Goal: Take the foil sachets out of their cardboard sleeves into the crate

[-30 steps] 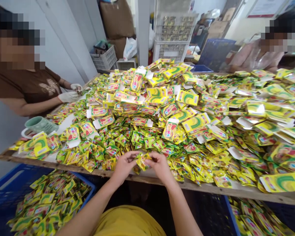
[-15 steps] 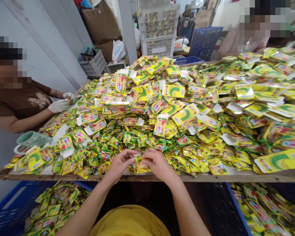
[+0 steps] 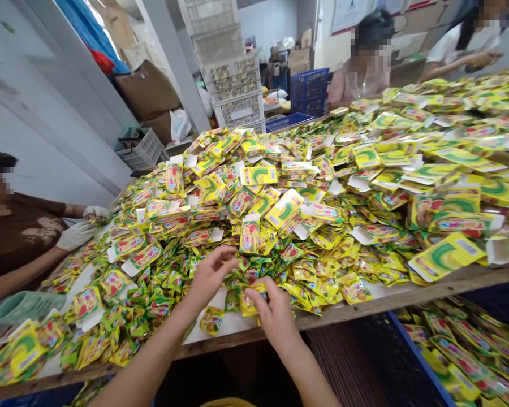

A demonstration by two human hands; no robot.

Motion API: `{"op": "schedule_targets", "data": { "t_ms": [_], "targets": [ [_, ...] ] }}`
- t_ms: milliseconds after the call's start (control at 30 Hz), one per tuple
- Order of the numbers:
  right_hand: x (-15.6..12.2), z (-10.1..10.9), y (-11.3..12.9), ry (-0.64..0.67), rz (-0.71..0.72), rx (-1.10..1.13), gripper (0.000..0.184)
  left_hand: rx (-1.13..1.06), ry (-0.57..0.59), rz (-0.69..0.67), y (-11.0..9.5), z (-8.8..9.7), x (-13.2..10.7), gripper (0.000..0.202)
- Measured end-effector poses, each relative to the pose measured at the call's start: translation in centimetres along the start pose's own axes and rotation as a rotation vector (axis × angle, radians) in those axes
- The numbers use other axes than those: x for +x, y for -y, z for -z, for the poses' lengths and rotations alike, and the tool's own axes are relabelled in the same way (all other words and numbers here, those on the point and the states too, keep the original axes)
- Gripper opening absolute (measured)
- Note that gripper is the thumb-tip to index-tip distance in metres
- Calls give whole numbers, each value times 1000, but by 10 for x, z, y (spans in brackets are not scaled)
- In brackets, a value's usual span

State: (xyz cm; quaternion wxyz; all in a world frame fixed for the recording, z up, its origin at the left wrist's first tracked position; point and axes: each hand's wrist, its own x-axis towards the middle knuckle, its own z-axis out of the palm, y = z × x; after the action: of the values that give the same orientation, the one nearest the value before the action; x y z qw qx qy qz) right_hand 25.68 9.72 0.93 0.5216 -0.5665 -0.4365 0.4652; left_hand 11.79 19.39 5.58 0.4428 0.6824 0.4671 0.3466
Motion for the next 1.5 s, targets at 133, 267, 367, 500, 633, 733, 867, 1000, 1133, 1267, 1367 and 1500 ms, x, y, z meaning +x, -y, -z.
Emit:
{"op": "schedule_targets", "data": {
  "t_ms": [133,267,367,500,633,733,867,1000,1133,1267,1367,1500],
  "targets": [
    [-4,26,-13,-228,-59,111,25,320,-238,50,-11,-34,78,65],
    [-10,51,-14,-247,-65,253,34,472,-241,43,-17,-31,90,60],
    [-9,54,2,-357,-6,286,30,479,-249,-63,-9,-7,43,63],
    [5,17,29,-348,170,156,27,446,-65,-131,24,9,-43,65],
    [16,-37,33,-62,417,-254,15,422,-190,-108,58,1,-92,68],
    [16,-56,33,172,500,-498,16,413,-327,-72,69,-1,-99,68],
    [14,-60,47,425,511,-633,23,316,-393,-53,72,8,-99,62],
    [15,-67,55,438,472,-720,24,163,-347,-34,73,18,-97,32],
    [15,-75,60,488,412,-892,20,33,-236,7,74,24,-101,18],
    [14,-81,74,619,425,-1063,22,-144,-193,16,78,31,-107,20],
    [15,-84,78,664,458,-1027,21,-290,-106,57,82,37,-110,28],
    [15,-88,70,566,436,-1029,9,-377,-38,80,87,38,-113,36]
  ]
}}
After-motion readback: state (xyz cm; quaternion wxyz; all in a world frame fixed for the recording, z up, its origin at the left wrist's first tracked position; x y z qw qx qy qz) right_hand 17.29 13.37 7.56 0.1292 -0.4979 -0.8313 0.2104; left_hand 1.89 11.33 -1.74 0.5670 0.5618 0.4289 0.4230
